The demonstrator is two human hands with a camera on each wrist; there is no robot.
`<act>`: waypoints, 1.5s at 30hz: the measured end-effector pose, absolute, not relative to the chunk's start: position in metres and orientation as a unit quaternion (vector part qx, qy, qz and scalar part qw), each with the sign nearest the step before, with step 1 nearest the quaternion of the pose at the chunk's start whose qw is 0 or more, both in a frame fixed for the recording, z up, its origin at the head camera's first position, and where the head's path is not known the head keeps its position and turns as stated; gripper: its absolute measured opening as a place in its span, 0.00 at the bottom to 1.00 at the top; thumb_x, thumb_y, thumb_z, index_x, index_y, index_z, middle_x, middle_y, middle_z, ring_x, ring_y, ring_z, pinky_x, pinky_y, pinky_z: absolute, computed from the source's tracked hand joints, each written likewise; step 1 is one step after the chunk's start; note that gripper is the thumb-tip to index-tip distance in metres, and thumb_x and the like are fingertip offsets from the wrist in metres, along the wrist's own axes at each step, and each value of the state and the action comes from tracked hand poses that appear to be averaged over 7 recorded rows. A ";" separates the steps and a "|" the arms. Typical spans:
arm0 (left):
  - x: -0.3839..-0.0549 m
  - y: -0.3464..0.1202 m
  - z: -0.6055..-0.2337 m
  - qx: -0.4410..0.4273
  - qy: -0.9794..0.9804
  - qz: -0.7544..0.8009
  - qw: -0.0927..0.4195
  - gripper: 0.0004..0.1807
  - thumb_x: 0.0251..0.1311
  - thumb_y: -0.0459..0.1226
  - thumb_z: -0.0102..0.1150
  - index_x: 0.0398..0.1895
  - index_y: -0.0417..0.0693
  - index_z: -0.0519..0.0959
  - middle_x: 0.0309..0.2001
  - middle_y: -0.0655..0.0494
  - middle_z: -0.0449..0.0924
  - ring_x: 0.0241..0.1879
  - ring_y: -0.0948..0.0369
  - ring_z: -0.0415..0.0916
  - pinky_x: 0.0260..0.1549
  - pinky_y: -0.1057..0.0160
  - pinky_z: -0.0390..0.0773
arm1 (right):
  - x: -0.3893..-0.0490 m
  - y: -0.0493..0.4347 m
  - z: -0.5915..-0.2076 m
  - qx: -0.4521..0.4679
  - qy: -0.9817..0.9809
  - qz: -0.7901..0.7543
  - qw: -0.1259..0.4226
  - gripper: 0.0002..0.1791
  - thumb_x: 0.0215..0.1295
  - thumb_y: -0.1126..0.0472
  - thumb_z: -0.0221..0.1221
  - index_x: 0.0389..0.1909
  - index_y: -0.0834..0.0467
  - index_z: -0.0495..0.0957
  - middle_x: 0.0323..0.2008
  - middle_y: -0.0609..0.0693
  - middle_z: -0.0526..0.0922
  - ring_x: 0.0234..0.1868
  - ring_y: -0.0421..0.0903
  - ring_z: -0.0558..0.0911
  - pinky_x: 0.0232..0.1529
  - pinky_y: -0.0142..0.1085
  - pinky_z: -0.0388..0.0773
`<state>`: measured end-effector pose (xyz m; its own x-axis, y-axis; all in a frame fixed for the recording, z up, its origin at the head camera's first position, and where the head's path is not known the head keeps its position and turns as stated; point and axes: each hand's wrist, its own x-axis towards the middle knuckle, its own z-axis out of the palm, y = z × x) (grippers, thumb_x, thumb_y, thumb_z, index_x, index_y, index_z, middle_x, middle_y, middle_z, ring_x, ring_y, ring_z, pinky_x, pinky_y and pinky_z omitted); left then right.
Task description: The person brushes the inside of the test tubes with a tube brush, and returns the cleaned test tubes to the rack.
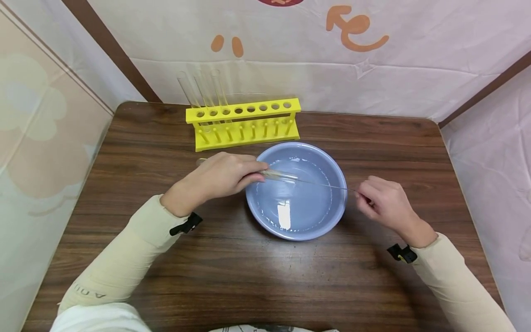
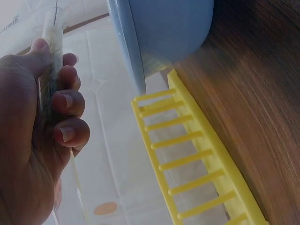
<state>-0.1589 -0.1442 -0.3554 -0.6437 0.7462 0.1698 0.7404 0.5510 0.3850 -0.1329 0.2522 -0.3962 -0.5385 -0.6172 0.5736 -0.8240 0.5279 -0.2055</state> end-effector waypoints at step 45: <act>-0.159 -0.179 -0.362 0.399 0.894 0.201 -0.012 0.14 0.70 0.43 0.62 0.52 0.46 0.85 0.44 0.55 0.87 0.42 0.58 0.85 0.40 0.52 0.84 | -0.133 0.328 -0.388 0.345 -0.708 0.569 -0.236 0.23 0.64 0.88 0.37 0.29 0.59 0.70 0.16 0.49 0.55 0.14 0.43 0.55 0.14 0.33 0.55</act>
